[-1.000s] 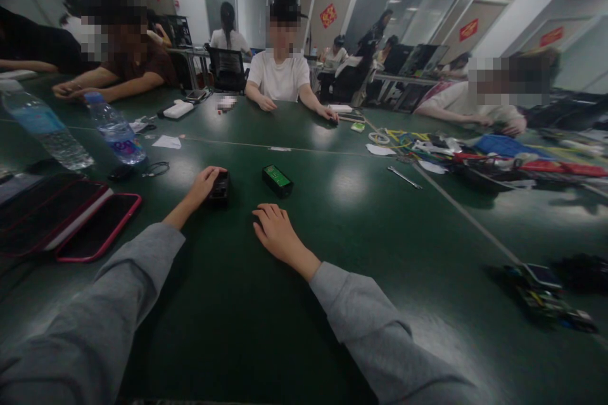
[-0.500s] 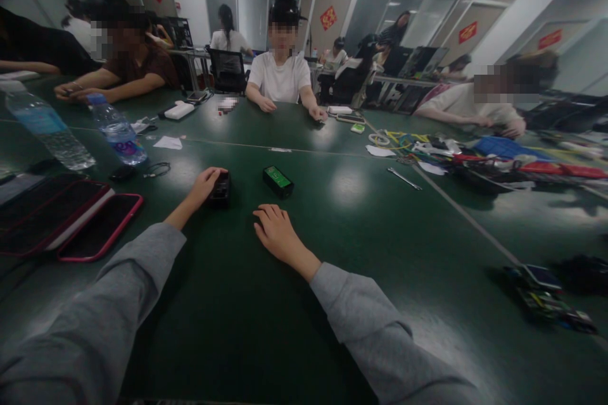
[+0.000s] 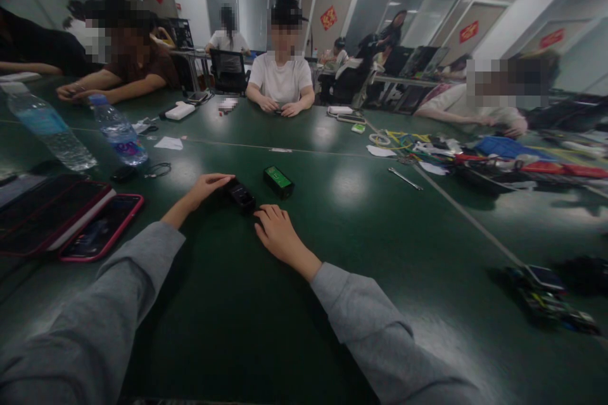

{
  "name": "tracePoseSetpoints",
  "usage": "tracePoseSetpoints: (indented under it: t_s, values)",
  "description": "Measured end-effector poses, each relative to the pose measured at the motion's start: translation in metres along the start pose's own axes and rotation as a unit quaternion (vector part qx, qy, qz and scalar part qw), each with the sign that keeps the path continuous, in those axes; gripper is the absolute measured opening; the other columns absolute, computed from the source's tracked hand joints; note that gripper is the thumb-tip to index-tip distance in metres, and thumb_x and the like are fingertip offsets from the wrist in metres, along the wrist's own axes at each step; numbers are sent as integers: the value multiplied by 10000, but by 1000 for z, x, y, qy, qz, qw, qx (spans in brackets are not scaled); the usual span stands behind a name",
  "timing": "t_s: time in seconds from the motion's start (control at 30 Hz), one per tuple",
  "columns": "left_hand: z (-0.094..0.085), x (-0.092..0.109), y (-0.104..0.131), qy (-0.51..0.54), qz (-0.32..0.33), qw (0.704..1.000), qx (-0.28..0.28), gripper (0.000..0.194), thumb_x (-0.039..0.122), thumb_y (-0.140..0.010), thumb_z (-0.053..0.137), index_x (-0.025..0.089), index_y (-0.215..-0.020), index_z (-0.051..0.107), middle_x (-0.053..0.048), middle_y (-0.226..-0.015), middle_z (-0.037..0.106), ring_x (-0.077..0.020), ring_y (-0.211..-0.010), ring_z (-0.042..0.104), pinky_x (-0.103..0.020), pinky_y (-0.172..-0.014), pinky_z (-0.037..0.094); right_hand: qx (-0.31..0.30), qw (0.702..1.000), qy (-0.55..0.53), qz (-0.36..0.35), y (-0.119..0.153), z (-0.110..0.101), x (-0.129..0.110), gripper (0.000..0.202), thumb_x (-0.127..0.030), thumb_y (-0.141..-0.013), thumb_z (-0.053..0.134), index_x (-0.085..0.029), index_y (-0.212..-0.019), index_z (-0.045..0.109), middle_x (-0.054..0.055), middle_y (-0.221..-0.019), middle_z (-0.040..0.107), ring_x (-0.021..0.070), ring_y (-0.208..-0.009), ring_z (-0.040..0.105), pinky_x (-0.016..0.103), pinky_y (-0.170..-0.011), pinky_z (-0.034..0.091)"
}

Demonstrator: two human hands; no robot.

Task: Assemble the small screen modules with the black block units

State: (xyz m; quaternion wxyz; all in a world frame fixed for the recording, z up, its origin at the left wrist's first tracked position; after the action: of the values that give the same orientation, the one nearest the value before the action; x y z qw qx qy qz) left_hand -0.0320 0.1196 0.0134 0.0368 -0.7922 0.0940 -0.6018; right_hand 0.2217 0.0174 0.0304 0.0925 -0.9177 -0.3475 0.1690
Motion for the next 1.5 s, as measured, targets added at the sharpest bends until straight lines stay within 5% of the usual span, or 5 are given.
tracePoseSetpoints:
  t_s: [0.47,0.7,1.03,1.33,1.5]
  values:
    - [1,-1,2,-30,-23,999,-9,365,485,-739,708,199,-960,755,-79,-995,743,-219,-925,659,-380,-877,496,97,992,-73,19,3,-7,0,366,-260,-989,372,-188,-1347,404,139,-1357,477,256,-1277,446,487,-1053,418]
    - [2,0,1,-47,-12,999,-14,362,490,-755,683,189,-944,754,-77,-968,748,-228,-925,656,-364,-842,505,4,998,-45,-44,2,-9,-9,553,-350,-975,459,-290,-1486,258,84,-1574,235,262,-1411,306,516,-1108,360]
    - [0,-6,-3,-83,-1,996,-39,450,535,-805,592,170,-1030,727,-60,-802,723,-195,-821,653,-339,-802,479,89,994,-66,12,4,-8,-3,250,-368,-959,487,-187,-1125,534,124,-1222,537,251,-1108,555,436,-916,484]
    - [-1,-8,-3,-68,-1,997,-40,421,533,-808,593,196,-1023,724,-71,-884,738,-213,-898,663,-367,-877,472,-2,998,-59,-4,8,-13,-10,542,-372,-953,487,-224,-1452,335,125,-1293,507,250,-1061,584,431,-908,523]
    - [-1,-10,-1,-80,-5,996,-38,441,546,-819,573,196,-1046,716,-72,-907,740,-215,-915,667,-384,-891,468,3,996,-90,-6,53,-20,7,552,-471,-943,483,-283,-1453,391,167,-1276,553,262,-1019,640,421,-822,564]
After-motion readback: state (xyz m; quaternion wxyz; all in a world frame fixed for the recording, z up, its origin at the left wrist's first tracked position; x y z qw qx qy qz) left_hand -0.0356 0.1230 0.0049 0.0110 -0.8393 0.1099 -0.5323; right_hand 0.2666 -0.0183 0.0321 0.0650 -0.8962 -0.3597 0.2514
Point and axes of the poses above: each hand's wrist, its own y-axis away from the middle knuckle, its own z-axis out of the palm, x = y × z, the point moved 2 cm from there along -y, towards the middle knuckle
